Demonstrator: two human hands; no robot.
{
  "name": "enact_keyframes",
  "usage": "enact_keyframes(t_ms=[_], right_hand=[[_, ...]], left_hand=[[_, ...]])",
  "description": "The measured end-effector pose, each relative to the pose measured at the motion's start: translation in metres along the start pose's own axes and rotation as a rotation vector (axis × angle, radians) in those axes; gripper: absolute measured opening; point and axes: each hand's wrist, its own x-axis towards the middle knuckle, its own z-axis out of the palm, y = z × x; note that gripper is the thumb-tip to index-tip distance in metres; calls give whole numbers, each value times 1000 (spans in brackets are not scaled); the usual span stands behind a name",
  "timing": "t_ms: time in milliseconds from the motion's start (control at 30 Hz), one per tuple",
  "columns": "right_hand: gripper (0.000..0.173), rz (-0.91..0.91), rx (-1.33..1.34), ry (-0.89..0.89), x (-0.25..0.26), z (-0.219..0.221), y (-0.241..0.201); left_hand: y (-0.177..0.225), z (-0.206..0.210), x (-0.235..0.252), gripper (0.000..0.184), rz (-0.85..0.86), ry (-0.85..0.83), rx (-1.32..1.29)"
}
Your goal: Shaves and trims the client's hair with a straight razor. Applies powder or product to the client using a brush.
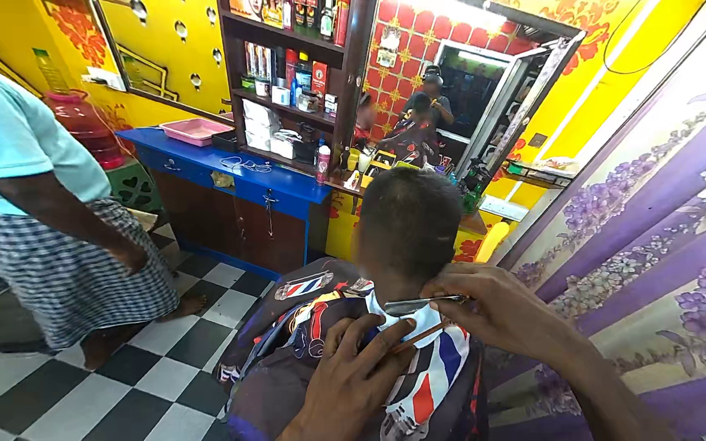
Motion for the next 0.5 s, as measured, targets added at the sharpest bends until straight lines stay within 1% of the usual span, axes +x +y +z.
enact_keyframes(t_ms=[133, 167, 267, 300, 367, 433, 500], right_hand=[[19, 41, -3, 104, -2, 4, 5], [18, 40, 1, 106, -3, 5, 6], [17, -26, 66, 38, -10, 6, 10], [17, -37, 84, 51, -12, 7, 12], [18, 19, 148, 152, -14, 9, 15], [19, 121, 289, 297, -16, 13, 18], [17, 174, 426, 378, -19, 20, 22]], left_hand=[[0, -1, -1, 22, 51, 30, -42], [0, -1, -1, 22, 62, 32, -53], [2, -3, 1, 19, 82, 27, -63], [2, -3, 2, 18, 86, 21, -61], [5, -6, 8, 20, 79, -9, -47], [12, -10, 19, 27, 44, -55, -4], [24, -10, 29, 33, -8, -112, 78]])
